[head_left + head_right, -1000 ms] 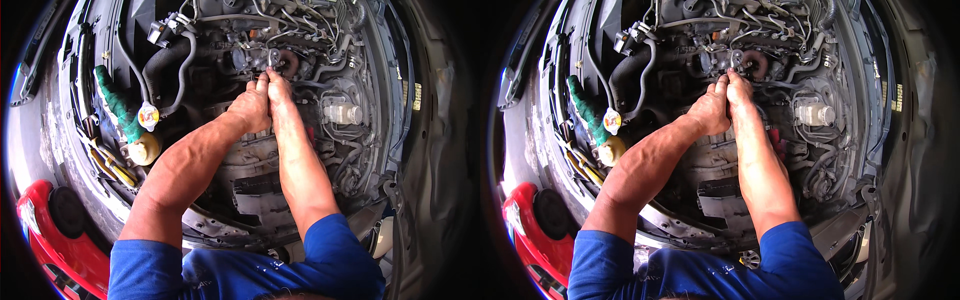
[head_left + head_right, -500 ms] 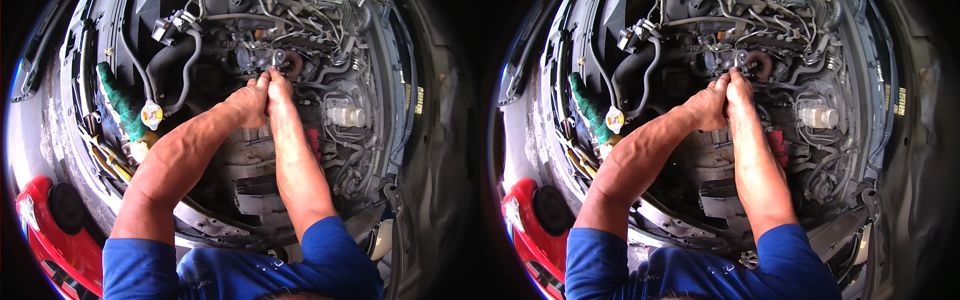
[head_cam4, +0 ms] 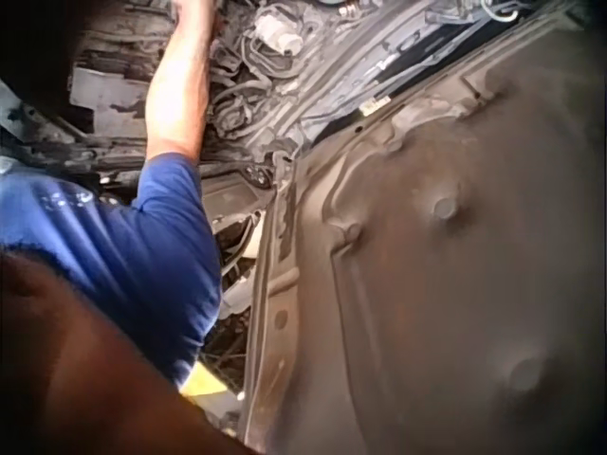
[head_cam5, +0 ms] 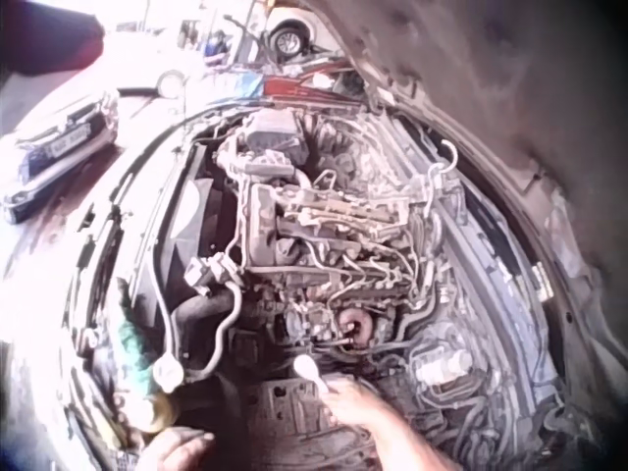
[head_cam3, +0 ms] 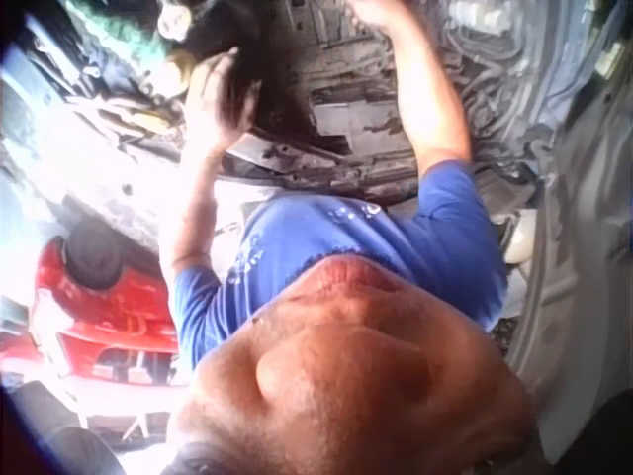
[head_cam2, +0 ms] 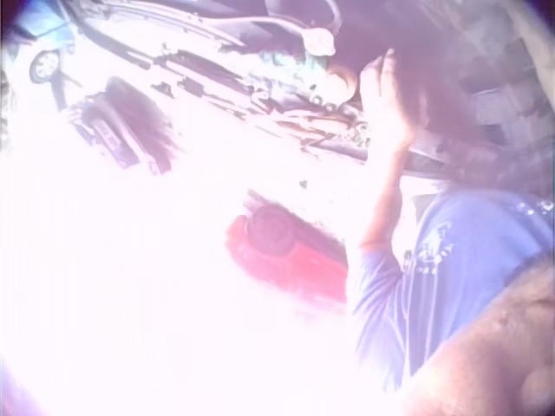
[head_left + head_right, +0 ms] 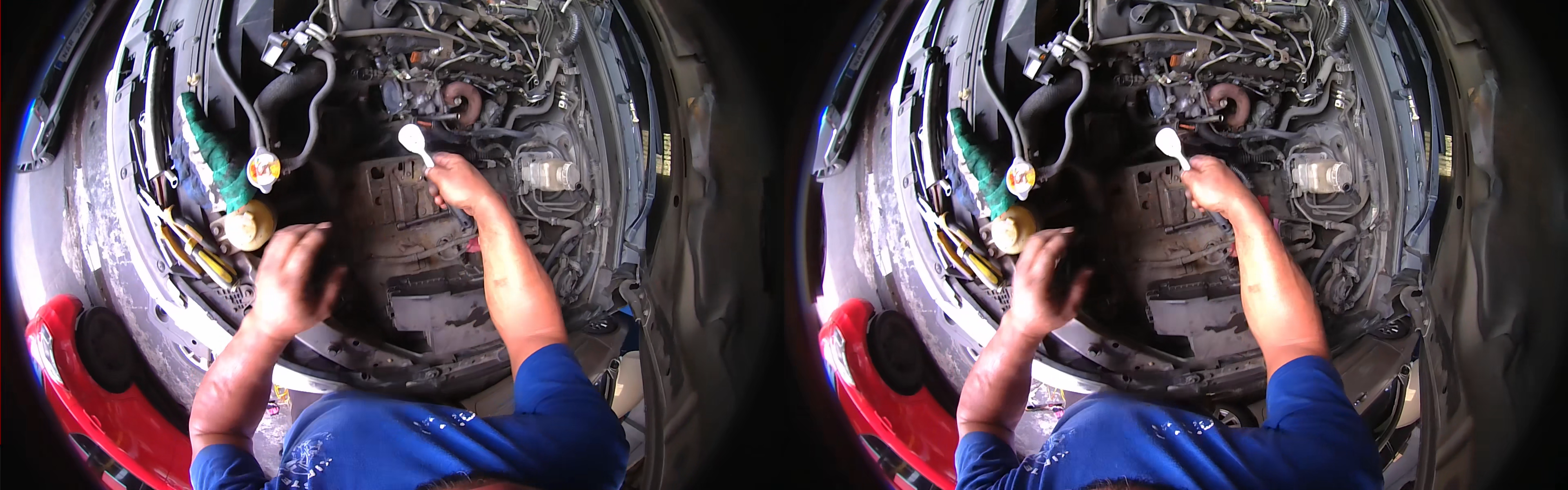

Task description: The person loosens engine components in a car engine bay using a ratchet wrench, then checks hoses and wiring by hand.

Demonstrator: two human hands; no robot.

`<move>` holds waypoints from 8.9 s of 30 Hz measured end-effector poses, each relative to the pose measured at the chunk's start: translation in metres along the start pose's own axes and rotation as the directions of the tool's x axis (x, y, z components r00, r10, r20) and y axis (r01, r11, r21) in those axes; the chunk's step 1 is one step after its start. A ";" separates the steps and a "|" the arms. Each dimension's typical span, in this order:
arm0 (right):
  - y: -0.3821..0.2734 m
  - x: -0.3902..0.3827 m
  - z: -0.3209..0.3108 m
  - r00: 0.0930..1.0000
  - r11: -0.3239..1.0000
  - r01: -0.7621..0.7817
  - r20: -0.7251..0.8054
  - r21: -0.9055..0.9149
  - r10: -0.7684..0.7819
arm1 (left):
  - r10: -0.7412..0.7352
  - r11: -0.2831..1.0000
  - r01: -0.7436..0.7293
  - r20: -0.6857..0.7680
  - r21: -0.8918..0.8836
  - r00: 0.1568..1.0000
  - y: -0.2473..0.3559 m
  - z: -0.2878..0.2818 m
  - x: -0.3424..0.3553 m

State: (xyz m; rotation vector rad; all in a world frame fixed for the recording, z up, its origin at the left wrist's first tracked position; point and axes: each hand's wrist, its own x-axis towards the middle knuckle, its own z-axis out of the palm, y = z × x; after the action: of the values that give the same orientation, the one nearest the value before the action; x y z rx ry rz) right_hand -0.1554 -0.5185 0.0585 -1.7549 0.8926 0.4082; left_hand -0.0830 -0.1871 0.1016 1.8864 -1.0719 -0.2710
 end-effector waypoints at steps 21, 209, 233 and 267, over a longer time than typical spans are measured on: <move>0.071 0.033 0.076 0.964 0.210 0.073 0.123 -0.975 0.236 | -0.307 0.819 0.510 -0.550 0.263 0.777 -0.070 -0.064 -0.152; 0.070 0.198 -0.249 0.975 1.000 -0.001 -0.221 -0.032 -0.006 | -0.263 0.774 0.265 -0.090 0.575 0.961 -0.042 0.018 -0.035; -0.036 0.107 -0.158 0.928 0.365 -0.349 -0.372 -0.863 0.009 | -0.252 0.718 0.281 -0.139 0.636 0.958 -0.040 0.025 -0.029; -0.027 0.101 -0.096 0.897 0.241 0.058 -0.055 -0.969 -0.438 | -0.251 0.715 0.277 -0.135 0.642 0.959 -0.041 0.031 -0.026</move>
State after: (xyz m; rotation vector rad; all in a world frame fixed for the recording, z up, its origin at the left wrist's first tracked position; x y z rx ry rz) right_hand -0.0830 -0.6397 0.0454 -3.1792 0.5030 0.4936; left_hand -0.0931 -0.1776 0.0460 2.6838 -0.9293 -0.0016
